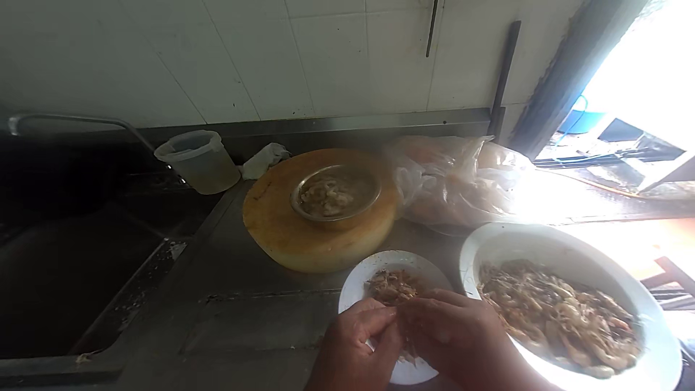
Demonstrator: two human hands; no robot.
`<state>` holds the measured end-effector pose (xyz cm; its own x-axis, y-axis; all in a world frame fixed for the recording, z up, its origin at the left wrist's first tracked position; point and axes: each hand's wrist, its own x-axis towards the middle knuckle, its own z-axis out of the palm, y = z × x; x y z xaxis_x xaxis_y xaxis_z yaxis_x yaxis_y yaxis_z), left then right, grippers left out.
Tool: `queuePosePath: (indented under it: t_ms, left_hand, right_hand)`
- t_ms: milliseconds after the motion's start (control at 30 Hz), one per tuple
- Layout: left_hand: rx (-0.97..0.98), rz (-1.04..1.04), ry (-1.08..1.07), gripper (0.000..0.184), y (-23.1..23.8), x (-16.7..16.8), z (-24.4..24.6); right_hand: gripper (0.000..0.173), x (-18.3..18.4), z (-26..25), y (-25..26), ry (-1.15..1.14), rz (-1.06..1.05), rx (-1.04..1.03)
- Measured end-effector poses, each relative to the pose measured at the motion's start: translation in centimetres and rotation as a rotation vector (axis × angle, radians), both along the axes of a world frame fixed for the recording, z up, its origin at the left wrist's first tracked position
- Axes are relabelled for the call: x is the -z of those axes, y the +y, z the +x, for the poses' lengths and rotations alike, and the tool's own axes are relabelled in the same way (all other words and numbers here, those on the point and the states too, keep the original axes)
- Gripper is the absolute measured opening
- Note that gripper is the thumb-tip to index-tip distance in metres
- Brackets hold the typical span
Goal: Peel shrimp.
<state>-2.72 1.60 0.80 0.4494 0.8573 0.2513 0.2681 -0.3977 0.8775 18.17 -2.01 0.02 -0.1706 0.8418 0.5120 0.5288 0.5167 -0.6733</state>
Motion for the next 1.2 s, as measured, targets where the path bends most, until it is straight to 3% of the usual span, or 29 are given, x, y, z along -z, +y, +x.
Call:
queuePosePath:
  t_ms: [267, 500, 600, 733, 800, 900, 967, 1033, 1100, 1200]
  left_hand:
    - [-0.053, 0.098, -0.010, 0.016, -0.7, 0.2, 0.4]
    - [-0.076, 0.085, -0.052, 0.014, -0.5, 0.3, 0.3]
    - [-0.070, 0.032, -0.058, 0.014, -0.4, 0.3, 0.0]
    - [-0.050, -0.085, -0.089, 0.021, -0.1, 0.2, 0.2]
    - [-0.090, -0.049, -0.041, 0.020, 0.2, 0.5, 0.2]
    - [-0.211, 0.198, 0.249, 0.018, 1.1, 1.4, 0.0]
    - [-0.203, 0.282, 0.429, 0.024, 1.6, 1.6, 0.0]
    - [-0.092, 0.237, 0.501, 0.022, 2.2, 1.0, -0.3]
    - [-0.012, 0.168, 0.519, 0.039, 2.4, 0.4, -0.3]
    - [0.000, 0.214, 0.462, 0.033, 2.3, 0.5, 0.2]
  right_hand:
    - [0.015, 1.0, -1.1, -0.4, 0.159, 0.067, 0.119]
    - [0.015, 0.9, -0.9, -0.3, 0.553, -0.136, 0.007]
    - [0.016, 0.8, -0.6, -0.3, 0.601, -0.161, 0.013]
    - [0.017, 1.3, -0.7, -0.5, 0.411, -0.080, 0.084]
    - [0.015, 1.4, -0.7, -0.3, 0.230, -0.014, 0.152]
    - [0.014, 2.0, -0.8, -0.3, -0.209, -0.018, 0.252]
    - [0.018, 1.8, -0.1, -0.5, -0.362, -0.053, 0.207]
    - [0.024, -0.4, 1.7, -0.5, -0.402, -0.147, 0.148]
    - [0.028, -3.6, 5.0, -0.5, -0.449, -0.274, 0.206]
    - [0.019, -6.3, 11.0, 0.8, -0.679, -0.511, 0.312]
